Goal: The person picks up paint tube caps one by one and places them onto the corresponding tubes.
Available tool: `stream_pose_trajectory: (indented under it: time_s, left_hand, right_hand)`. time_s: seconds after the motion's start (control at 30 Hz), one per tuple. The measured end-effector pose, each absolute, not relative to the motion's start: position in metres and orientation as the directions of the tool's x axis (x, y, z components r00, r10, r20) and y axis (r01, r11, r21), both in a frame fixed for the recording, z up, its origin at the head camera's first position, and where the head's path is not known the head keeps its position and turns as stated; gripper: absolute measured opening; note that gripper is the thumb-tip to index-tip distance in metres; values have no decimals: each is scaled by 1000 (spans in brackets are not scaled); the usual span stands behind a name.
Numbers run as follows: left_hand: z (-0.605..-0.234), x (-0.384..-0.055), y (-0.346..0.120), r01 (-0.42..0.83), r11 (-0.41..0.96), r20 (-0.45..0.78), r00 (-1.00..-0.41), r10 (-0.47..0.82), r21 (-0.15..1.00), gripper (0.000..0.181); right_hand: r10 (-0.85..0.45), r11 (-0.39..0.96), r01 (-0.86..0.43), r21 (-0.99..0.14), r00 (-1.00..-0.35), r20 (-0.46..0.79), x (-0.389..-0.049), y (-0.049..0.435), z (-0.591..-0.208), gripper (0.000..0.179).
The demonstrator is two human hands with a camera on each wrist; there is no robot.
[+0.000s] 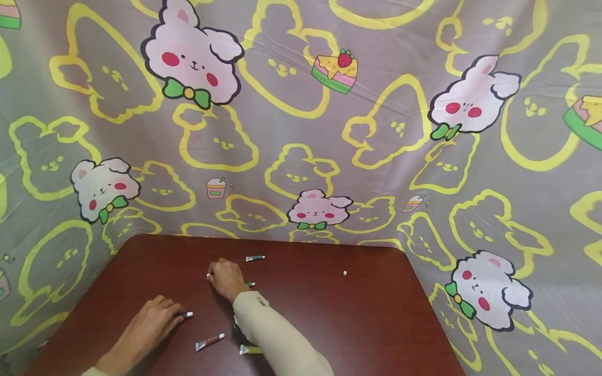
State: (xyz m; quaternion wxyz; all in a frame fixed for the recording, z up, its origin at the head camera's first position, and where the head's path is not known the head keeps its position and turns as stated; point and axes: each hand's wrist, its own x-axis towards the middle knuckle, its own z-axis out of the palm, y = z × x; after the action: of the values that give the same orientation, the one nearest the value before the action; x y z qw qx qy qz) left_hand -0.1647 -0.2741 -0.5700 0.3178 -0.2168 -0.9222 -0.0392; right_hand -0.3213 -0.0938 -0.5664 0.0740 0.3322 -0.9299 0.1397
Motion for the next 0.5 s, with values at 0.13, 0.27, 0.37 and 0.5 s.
stream_pose_trajectory:
  time_s: [0.13,0.27,0.37,0.5]
  left_hand:
    - [-572,-163,-273,421,905,608,-703,368,-61,27]
    - [-574,-163,-273,425,903,612,-700,368,-57,28]
    - [-574,-163,-273,424,904,606,-707,365,-50,29]
    - [-575,-164,-272,423,905,598,-714,365,-48,29]
  right_hand:
    - [-589,752,-627,-204,-778,219,-318,-94,-565,8]
    - [-589,747,-627,-222,-779,217,-318,-94,-563,10]
    - [-595,724,-645,-244,-763,250,-323,-92,-566,9]
    - [-596,702,-657,-276,-753,279,-328,-90,-573,7]
